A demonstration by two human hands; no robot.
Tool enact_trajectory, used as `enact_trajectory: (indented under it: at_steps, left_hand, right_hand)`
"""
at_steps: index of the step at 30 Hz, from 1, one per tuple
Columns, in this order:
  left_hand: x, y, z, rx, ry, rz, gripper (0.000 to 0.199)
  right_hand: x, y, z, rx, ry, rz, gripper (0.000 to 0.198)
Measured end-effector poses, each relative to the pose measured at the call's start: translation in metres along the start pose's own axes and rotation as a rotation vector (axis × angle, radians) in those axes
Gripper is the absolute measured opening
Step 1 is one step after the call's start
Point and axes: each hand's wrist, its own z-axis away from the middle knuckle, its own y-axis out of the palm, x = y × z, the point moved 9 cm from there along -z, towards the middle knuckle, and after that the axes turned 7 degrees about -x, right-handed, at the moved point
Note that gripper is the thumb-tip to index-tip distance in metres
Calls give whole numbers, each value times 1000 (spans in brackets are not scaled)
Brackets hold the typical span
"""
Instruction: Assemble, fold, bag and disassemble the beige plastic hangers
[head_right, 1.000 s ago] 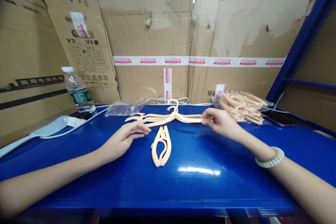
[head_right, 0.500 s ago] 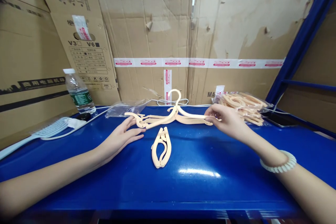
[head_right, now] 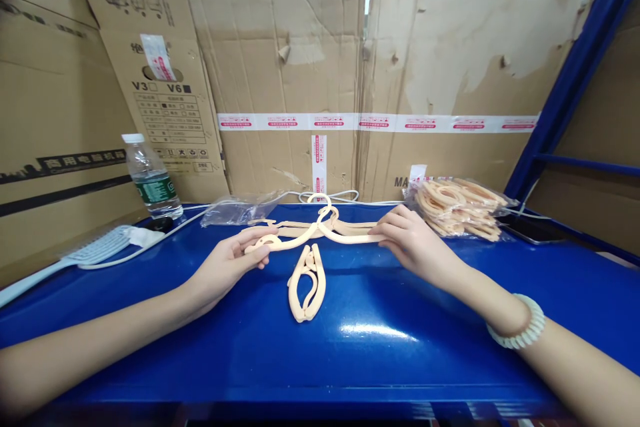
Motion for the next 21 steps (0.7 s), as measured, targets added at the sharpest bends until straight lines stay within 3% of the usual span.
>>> enact_trajectory:
  at_steps: [6,9,15,18,21]
  left_hand:
    - [-3,8,5,57,-16,81,46]
    - [-9,8,7,56,7,79,44]
    - [-7,5,5,20,13,109,40]
    - [-7,4,5,-1,14,134,40]
    - [-9,0,6,-39,3,168,42]
  right_hand:
    - [2,-9,5,-89,-14,375,28]
    - [4,-13,5,-124,6,396,27]
    - [-12,-10,6,-212,221,-104,15]
    - [-27,-2,10,-211,391,-359,32]
    - [-31,8,12,-125,488,-536,36]
